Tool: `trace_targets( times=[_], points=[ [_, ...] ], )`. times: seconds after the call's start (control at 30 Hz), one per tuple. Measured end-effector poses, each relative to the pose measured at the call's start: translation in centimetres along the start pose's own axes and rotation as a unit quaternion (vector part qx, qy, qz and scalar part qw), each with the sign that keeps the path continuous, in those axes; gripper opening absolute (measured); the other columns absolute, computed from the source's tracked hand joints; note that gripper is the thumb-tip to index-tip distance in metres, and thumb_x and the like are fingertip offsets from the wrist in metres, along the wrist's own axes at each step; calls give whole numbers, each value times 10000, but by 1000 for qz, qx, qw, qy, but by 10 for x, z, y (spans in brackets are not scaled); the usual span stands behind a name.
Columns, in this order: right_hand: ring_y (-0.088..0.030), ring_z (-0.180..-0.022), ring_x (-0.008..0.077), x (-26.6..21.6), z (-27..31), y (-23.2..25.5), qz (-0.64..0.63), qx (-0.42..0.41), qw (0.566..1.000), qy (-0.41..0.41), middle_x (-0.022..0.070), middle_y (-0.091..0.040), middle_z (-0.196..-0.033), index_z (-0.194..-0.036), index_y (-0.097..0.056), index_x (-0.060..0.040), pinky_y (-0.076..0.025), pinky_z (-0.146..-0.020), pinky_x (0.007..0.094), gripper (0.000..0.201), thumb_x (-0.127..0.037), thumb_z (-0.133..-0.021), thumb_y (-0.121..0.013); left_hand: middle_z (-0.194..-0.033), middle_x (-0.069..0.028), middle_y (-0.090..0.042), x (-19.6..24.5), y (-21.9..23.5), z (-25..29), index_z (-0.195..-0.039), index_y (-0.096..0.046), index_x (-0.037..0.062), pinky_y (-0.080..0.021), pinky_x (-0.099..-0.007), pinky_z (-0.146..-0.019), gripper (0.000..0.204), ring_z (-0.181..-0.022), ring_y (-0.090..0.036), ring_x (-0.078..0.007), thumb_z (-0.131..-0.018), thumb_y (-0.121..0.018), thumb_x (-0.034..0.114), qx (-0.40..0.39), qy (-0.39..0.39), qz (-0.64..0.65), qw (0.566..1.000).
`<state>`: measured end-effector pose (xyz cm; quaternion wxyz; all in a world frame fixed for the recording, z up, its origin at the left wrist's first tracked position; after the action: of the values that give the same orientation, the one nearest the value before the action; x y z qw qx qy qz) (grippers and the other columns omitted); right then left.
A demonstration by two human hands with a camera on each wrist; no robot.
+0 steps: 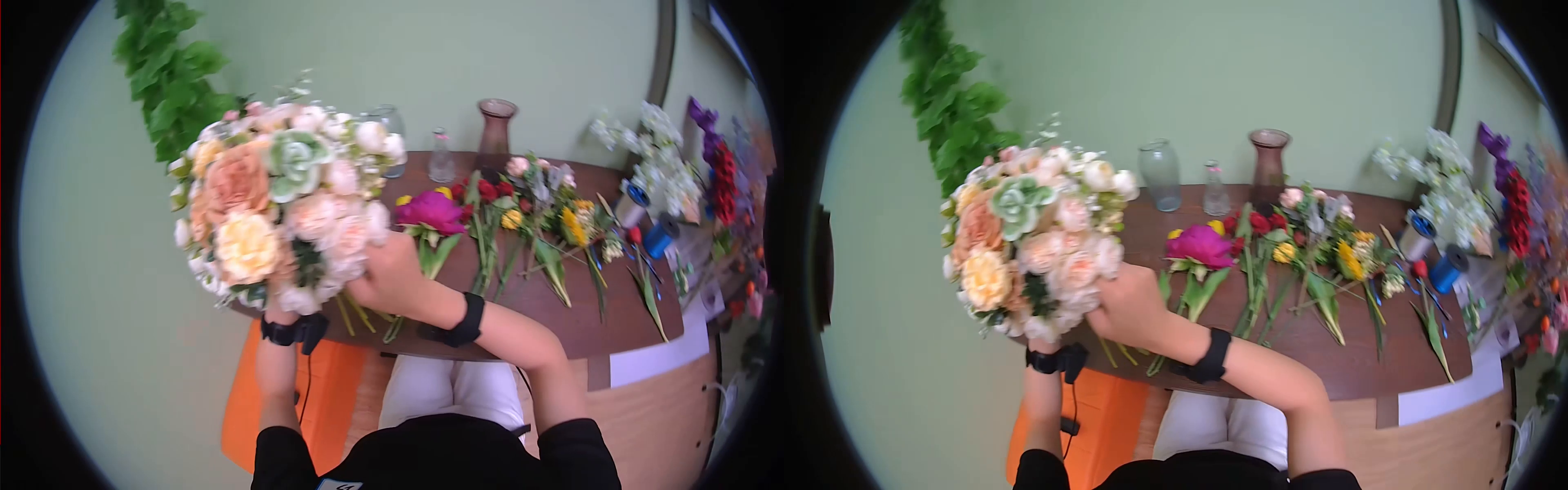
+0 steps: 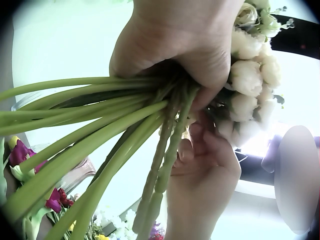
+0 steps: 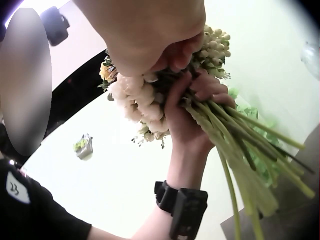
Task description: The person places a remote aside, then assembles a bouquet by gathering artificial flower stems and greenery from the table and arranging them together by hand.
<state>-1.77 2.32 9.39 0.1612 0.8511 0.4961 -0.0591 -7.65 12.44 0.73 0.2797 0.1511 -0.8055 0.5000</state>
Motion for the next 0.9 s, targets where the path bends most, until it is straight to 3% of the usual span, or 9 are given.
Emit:
trace_targets(
  times=[0.13,0.23,0.3,0.5,0.57,0.77,0.9],
  points=[
    [-497,-849,281,-17,-21,14,91,25,990,101,112,-538,-834,-780,-565,-24,-421,-685,360,276,-163,-543,-596,-973,-108,-518,-41,-19,1,-1108,-418,51,-458,-343,-728,366,-843,-529,-211,-832,-443,291,-25,43,15,999],
    [-501,-785,280,-19,-27,22,126,-36,985,117,102,-549,-868,-815,-581,-26,-404,-638,357,297,-126,-535,-577,-970,-108,-518,-59,-29,0,-1106,-419,51,-457,-343,-726,365,-840,-528,-211,-831,-444,290,-37,59,20,997],
    [-476,-812,283,-14,-26,23,131,-46,984,110,98,-535,-861,-826,-570,-18,-374,-671,367,309,-127,-537,-572,-968,-107,-518,-67,-32,1,-1104,-420,51,-457,-342,-725,364,-839,-528,-211,-830,-445,289,-42,65,19,997],
    [-412,-947,320,-10,-21,28,121,-96,987,46,128,-486,-1034,-966,-520,-23,-340,-761,390,406,-180,-602,-609,-962,-106,-517,-76,-34,4,-1100,-422,52,-455,-342,-722,362,-834,-527,-210,-827,-447,288,-44,61,10,997],
    [-393,-977,335,-6,-21,30,120,-118,986,-8,138,-469,-1076,-997,-501,-22,-335,-783,399,460,-233,-614,-643,-960,-105,-517,-69,-30,4,-1098,-423,52,-455,-341,-720,361,-832,-527,-210,-826,-448,287,-40,50,1,998],
    [-393,-998,337,-3,-15,44,110,-114,987,-6,151,-486,-1039,-972,-508,-10,-329,-808,403,456,-256,-621,-664,-955,-104,-517,-58,-29,1,-1094,-425,52,-454,-341,-717,359,-827,-526,-210,-823,-451,286,-40,21,-15,999],
    [-478,-908,287,12,2,71,21,-181,983,-22,118,-526,-969,-961,-521,-28,-375,-787,359,321,-198,-708,-623,-951,-103,-516,-59,-33,1,-1091,-426,53,-453,-340,-714,357,-824,-526,-209,-821,-453,285,-47,14,-21,999]
  ],
)
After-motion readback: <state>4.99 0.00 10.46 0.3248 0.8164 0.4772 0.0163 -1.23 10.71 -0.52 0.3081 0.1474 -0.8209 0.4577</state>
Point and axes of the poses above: each hand's wrist, its own z-axis away from the middle knuckle, its own y-axis out of the back of the hand, x = y × z, the point moved 4 cm from there along -z, towards the middle knuckle
